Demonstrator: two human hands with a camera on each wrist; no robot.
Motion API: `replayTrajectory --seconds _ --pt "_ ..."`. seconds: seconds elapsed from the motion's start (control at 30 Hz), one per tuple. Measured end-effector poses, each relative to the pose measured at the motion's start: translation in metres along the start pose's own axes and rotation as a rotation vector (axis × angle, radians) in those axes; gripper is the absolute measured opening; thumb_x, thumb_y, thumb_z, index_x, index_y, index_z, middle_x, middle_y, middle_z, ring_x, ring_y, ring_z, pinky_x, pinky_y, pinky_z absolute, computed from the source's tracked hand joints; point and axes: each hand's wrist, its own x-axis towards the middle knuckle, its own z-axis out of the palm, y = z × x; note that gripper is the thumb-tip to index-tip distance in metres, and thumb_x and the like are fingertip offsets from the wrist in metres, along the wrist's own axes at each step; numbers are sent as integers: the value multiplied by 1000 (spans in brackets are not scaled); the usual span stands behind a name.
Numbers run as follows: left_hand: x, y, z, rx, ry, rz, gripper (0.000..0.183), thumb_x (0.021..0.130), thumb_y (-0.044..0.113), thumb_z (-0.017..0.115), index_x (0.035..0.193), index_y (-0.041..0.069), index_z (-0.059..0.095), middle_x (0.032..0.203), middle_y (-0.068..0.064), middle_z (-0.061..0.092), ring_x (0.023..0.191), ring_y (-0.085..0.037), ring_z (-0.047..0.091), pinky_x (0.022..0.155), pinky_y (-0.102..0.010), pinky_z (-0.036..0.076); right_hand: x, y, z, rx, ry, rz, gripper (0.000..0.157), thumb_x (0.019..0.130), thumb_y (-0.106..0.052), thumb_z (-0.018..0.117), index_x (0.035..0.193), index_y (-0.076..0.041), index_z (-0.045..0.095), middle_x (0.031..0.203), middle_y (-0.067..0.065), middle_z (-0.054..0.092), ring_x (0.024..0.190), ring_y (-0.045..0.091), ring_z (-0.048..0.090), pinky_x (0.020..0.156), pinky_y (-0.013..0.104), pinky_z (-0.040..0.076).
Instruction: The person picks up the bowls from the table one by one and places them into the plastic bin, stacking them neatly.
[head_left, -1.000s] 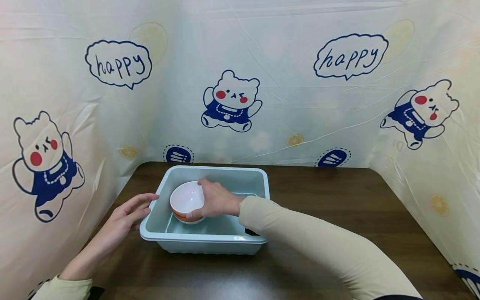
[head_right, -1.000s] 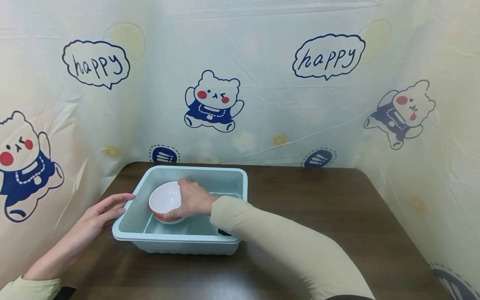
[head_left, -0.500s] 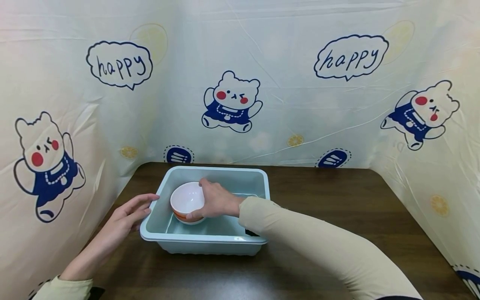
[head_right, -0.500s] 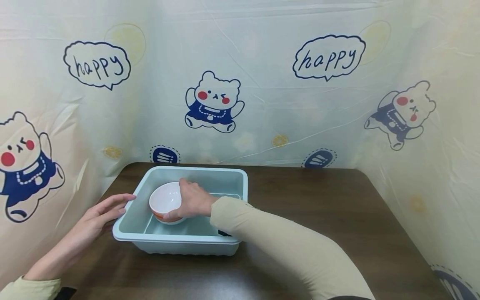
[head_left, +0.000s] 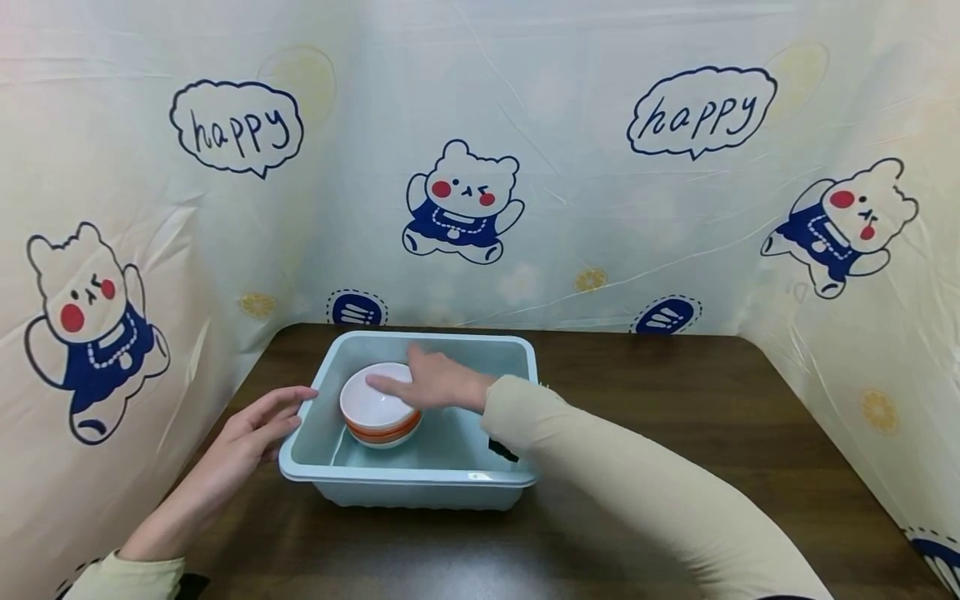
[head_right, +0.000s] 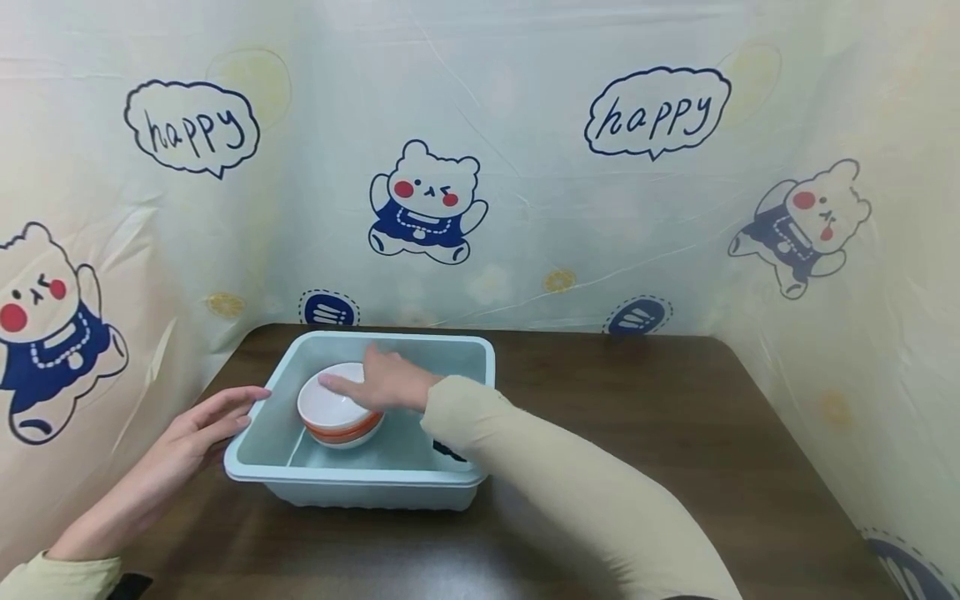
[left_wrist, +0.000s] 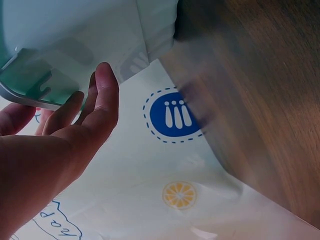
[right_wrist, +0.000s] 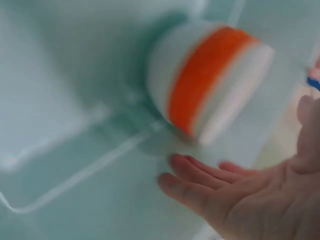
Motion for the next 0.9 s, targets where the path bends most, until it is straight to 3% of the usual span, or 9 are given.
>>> replayTrajectory --seconds 0.1,0.17,0.37,0.6,0.67,0.8,0.9 --pt "-1 3 -1 1 2 -8 47 115 25 45 156 3 40 166 -27 28 145 -49 35 85 -33 56 -7 -8 -20 -25 -47 0 86 105 -71 39 161 -5 37 156 11 52 130 23 57 111 40 45" --pt "-1 4 -1 2 2 -13 47 115 25 45 156 3 40 166 -27 27 147 -50 33 85 -32 56 -12 -12 -33 -64 -95 -5 84 106 -69 35 161 -5 40 157 11 51 134 24 54 113 42 42" --pt "-2 4 1 9 5 -6 46 115 22 44 156 2 40 166 -29 28 145 -50 34 84 -31 56 -42 -18 -63 -219 -190 -15 66 108 -59 45 151 -10 54 137 8 64 114 21 60 104 41 49" --pt "-1 4 3 28 9 6 45 115 21 45 156 2 41 166 -29 30 143 -45 40 83 -32 56 -86 0 -78 -269 12 -56 51 105 -50 61 139 -12 64 132 5 67 112 19 61 100 40 52" --pt "0 4 3 42 16 19 45 114 20 45 155 3 43 164 -29 33 137 -37 48 83 -33 57 -100 8 -79 -263 82 -82 47 104 -47 65 135 -12 66 129 4 67 112 19 61 99 40 52" --pt "1 2 2 55 44 57 42 113 18 48 153 2 46 159 -29 41 119 -8 58 82 -31 57 -123 27 -74 -245 193 -157 36 102 -40 70 124 -11 70 119 4 69 103 19 63 89 37 55" --pt "-2 4 3 87 84 101 41 113 16 49 151 1 49 153 -31 48 109 -4 62 78 -30 58 -137 41 -67 -222 248 -201 26 102 -34 72 115 -11 72 111 2 69 95 17 62 81 34 55"
